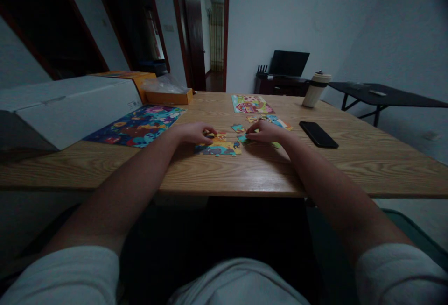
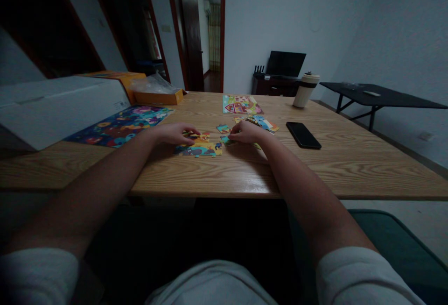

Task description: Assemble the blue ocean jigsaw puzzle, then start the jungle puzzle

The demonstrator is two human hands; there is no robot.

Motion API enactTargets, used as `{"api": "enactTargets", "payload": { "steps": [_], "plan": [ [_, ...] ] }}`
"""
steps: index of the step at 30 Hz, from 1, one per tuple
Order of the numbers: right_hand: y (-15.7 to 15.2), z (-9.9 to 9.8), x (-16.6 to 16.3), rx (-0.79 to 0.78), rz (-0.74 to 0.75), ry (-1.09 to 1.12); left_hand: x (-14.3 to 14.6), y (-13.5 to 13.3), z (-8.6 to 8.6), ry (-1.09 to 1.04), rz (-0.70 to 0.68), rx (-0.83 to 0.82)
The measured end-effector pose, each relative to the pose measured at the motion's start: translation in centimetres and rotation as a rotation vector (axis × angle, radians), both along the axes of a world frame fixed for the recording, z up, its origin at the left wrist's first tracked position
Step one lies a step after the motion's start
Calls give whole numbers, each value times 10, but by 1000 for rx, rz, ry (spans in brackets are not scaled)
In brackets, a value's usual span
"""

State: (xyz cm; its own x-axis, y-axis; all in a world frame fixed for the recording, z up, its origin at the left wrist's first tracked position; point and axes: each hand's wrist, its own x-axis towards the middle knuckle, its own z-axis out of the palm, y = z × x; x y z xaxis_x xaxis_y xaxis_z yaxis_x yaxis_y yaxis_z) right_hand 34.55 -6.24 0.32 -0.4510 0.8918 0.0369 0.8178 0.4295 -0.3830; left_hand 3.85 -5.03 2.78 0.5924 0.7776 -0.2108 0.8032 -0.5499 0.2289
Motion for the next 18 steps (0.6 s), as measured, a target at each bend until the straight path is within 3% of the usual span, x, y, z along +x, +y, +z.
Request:
{"api": "enactTargets", "payload": {
  "steps": [5, 9, 12, 18],
  "plan": [
    [4, 3, 14, -20, -48, 29, -2, 3, -3, -7, 0, 7],
    [12, -3, 21, 108, -123, 24, -4, 6, -4, -26, -23, -6],
    [14, -10, 8, 214, -171, 22, -4, 6, -4, -26, -21, -12],
    [12, -16, -34, 196, -248, -176, -1, 4, -1, 25, -31, -8]
  ]
}}
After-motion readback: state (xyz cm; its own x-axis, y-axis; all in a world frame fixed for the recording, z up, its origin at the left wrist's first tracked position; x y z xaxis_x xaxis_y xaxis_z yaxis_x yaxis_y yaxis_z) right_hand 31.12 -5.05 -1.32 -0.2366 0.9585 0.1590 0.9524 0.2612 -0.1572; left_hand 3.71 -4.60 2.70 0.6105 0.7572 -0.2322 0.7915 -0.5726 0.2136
